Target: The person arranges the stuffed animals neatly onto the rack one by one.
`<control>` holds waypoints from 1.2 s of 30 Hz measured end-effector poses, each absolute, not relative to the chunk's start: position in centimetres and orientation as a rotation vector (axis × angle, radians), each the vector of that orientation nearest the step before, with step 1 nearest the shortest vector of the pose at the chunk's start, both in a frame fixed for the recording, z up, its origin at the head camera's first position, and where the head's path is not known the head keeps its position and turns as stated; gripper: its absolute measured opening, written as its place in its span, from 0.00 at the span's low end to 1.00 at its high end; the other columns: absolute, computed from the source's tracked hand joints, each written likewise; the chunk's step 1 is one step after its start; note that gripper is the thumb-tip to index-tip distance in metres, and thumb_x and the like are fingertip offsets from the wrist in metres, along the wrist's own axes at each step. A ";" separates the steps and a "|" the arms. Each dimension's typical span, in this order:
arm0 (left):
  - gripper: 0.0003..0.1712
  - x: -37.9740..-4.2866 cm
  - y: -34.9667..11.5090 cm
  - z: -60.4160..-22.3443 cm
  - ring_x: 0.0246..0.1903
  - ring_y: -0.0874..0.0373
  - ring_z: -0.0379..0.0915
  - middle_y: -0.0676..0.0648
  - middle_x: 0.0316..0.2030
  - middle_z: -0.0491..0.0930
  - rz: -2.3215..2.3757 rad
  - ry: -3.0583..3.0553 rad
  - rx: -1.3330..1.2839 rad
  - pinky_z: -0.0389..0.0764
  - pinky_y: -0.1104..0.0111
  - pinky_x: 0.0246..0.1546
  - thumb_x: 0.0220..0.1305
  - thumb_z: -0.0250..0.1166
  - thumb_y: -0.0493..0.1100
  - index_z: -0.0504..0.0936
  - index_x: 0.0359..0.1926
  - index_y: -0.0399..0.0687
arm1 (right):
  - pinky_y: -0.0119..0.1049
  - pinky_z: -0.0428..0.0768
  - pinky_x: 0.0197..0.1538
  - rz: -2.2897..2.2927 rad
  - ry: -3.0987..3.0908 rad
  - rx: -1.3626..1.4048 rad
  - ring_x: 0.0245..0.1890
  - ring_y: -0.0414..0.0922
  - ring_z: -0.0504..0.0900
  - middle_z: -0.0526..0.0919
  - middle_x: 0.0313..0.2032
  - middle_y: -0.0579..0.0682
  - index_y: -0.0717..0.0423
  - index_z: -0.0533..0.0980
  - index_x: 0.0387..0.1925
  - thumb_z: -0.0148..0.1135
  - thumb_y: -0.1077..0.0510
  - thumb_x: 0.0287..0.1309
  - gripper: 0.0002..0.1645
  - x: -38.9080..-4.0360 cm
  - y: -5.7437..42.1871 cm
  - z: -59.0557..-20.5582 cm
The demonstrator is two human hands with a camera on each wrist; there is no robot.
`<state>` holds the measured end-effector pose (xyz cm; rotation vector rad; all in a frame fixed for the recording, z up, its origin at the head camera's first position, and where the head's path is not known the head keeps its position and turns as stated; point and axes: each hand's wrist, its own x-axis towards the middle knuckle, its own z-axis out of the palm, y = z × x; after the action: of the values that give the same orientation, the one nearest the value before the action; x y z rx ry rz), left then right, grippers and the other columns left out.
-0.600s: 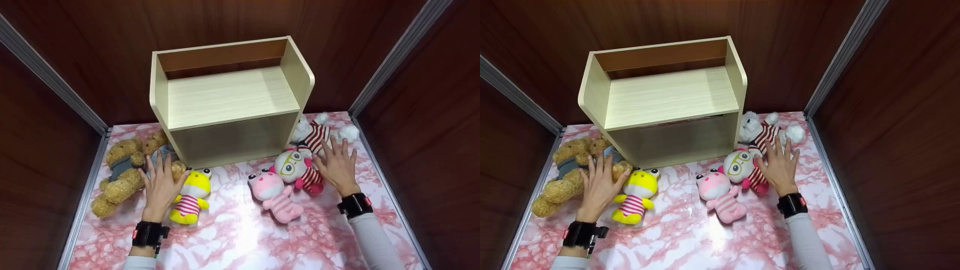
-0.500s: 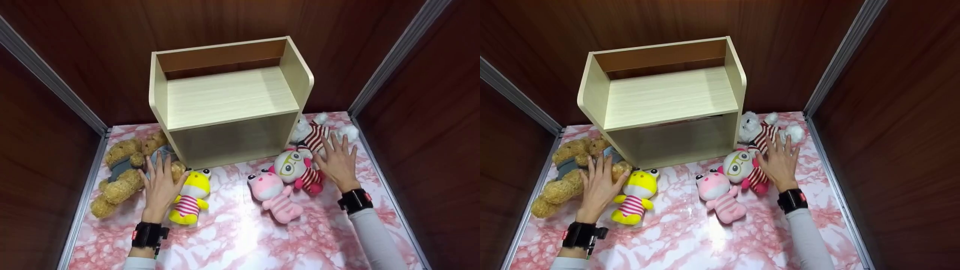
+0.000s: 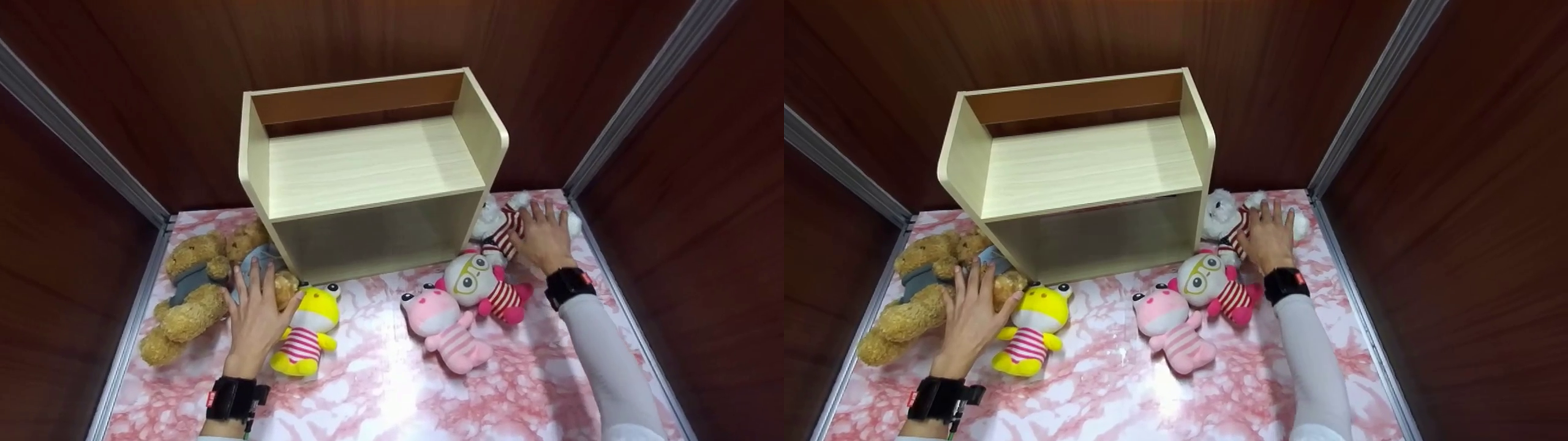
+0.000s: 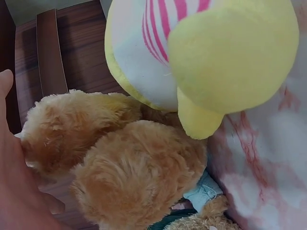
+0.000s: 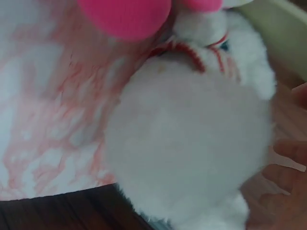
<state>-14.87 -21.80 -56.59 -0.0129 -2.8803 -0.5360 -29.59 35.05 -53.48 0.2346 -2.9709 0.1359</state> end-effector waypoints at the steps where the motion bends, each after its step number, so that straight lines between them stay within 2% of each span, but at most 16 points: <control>1: 0.54 -14.7 -21.7 -56.7 0.78 0.29 0.28 0.31 0.80 0.45 -0.531 -2.878 -0.016 0.30 0.27 0.70 0.71 0.54 0.74 0.58 0.80 0.39 | 0.74 0.44 0.73 0.123 -2.989 0.238 0.76 0.71 0.51 0.63 0.72 0.71 0.67 0.68 0.70 0.59 0.44 0.68 0.39 -29.9 35.3 -53.5; 5: 0.53 -13.9 -21.2 -56.8 0.78 0.28 0.32 0.31 0.80 0.46 -0.543 -2.862 -0.046 0.29 0.28 0.70 0.71 0.57 0.71 0.58 0.79 0.39 | 0.72 0.50 0.72 0.061 -3.074 0.195 0.73 0.72 0.56 0.65 0.69 0.75 0.70 0.68 0.68 0.59 0.43 0.70 0.40 -30.8 36.2 -53.6; 8: 0.52 -13.3 -20.7 -57.0 0.78 0.28 0.33 0.31 0.80 0.47 -0.564 -2.843 -0.079 0.31 0.29 0.71 0.70 0.60 0.69 0.59 0.79 0.39 | 0.73 0.58 0.68 0.048 -3.139 0.091 0.66 0.74 0.65 0.70 0.63 0.77 0.72 0.70 0.65 0.57 0.40 0.72 0.40 -30.8 36.7 -53.7; 10: 0.52 -12.8 -20.4 -57.0 0.78 0.29 0.32 0.31 0.79 0.48 -0.575 -2.832 -0.095 0.31 0.29 0.72 0.69 0.62 0.68 0.60 0.79 0.39 | 0.74 0.60 0.65 0.054 -3.177 0.012 0.62 0.77 0.68 0.71 0.60 0.79 0.73 0.69 0.63 0.56 0.38 0.72 0.42 -30.5 37.0 -53.9; 15: 0.50 -11.9 -19.8 -57.0 0.78 0.29 0.34 0.32 0.79 0.50 -0.578 -2.788 -0.134 0.33 0.30 0.73 0.68 0.64 0.66 0.63 0.78 0.39 | 0.77 0.55 0.66 0.151 -3.257 -0.172 0.64 0.81 0.62 0.65 0.63 0.83 0.80 0.59 0.68 0.60 0.32 0.67 0.56 -29.3 37.5 -55.4; 17: 0.49 -11.8 -19.6 -57.0 0.78 0.28 0.37 0.31 0.78 0.52 -0.572 -2.760 -0.151 0.33 0.31 0.73 0.67 0.65 0.65 0.64 0.77 0.39 | 0.75 0.58 0.65 0.230 -3.280 -0.227 0.64 0.80 0.61 0.65 0.62 0.84 0.83 0.56 0.69 0.62 0.30 0.64 0.62 -28.9 37.9 -56.0; 19: 0.48 -11.7 -19.4 -56.9 0.78 0.28 0.37 0.31 0.78 0.52 -0.573 -2.737 -0.163 0.34 0.31 0.73 0.67 0.66 0.64 0.65 0.77 0.40 | 0.75 0.62 0.63 0.296 -3.300 -0.264 0.63 0.80 0.62 0.68 0.61 0.84 0.84 0.57 0.68 0.65 0.29 0.61 0.65 -28.5 38.3 -56.3; 21: 0.48 -11.6 -19.1 -56.8 0.77 0.28 0.39 0.31 0.78 0.52 -0.576 -2.724 -0.168 0.35 0.32 0.74 0.67 0.66 0.64 0.65 0.76 0.39 | 0.74 0.60 0.65 0.358 -3.322 -0.301 0.63 0.80 0.61 0.70 0.59 0.84 0.83 0.58 0.67 0.67 0.28 0.57 0.66 -28.3 38.8 -56.5; 26: 0.46 -11.7 -18.2 -56.6 0.76 0.26 0.43 0.31 0.78 0.53 -0.579 -2.688 -0.188 0.42 0.29 0.72 0.65 0.66 0.63 0.68 0.75 0.40 | 0.73 0.65 0.63 0.511 -3.292 -0.377 0.61 0.80 0.66 0.68 0.60 0.85 0.80 0.59 0.68 0.70 0.28 0.54 0.66 -27.9 39.4 -57.5; 29: 0.43 -12.1 -17.9 -56.4 0.76 0.26 0.45 0.31 0.77 0.55 -0.572 -2.640 -0.220 0.45 0.28 0.71 0.65 0.66 0.61 0.72 0.72 0.40 | 0.70 0.74 0.56 0.646 -3.189 -0.415 0.56 0.79 0.72 0.68 0.59 0.84 0.79 0.58 0.69 0.72 0.29 0.53 0.67 -27.6 39.6 -58.6; 32: 0.40 -12.2 -17.9 -56.1 0.75 0.27 0.47 0.32 0.77 0.56 -0.571 -2.596 -0.249 0.47 0.28 0.70 0.64 0.66 0.60 0.75 0.68 0.40 | 0.70 0.75 0.53 0.731 -3.062 -0.463 0.53 0.78 0.75 0.69 0.58 0.82 0.77 0.58 0.68 0.74 0.29 0.52 0.67 -26.9 39.8 -59.7; 36: 0.39 -12.0 -17.9 -56.2 0.75 0.27 0.48 0.31 0.77 0.57 -0.602 -2.569 -0.265 0.48 0.28 0.70 0.63 0.67 0.58 0.75 0.67 0.39 | 0.71 0.76 0.49 0.741 -2.898 -0.548 0.49 0.78 0.77 0.72 0.56 0.78 0.77 0.64 0.63 0.76 0.31 0.51 0.61 -25.2 40.4 -60.3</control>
<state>-11.96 -17.94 -56.19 -0.2651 -2.5691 -0.6021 -25.22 40.40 -60.28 -0.5484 -2.8979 0.7413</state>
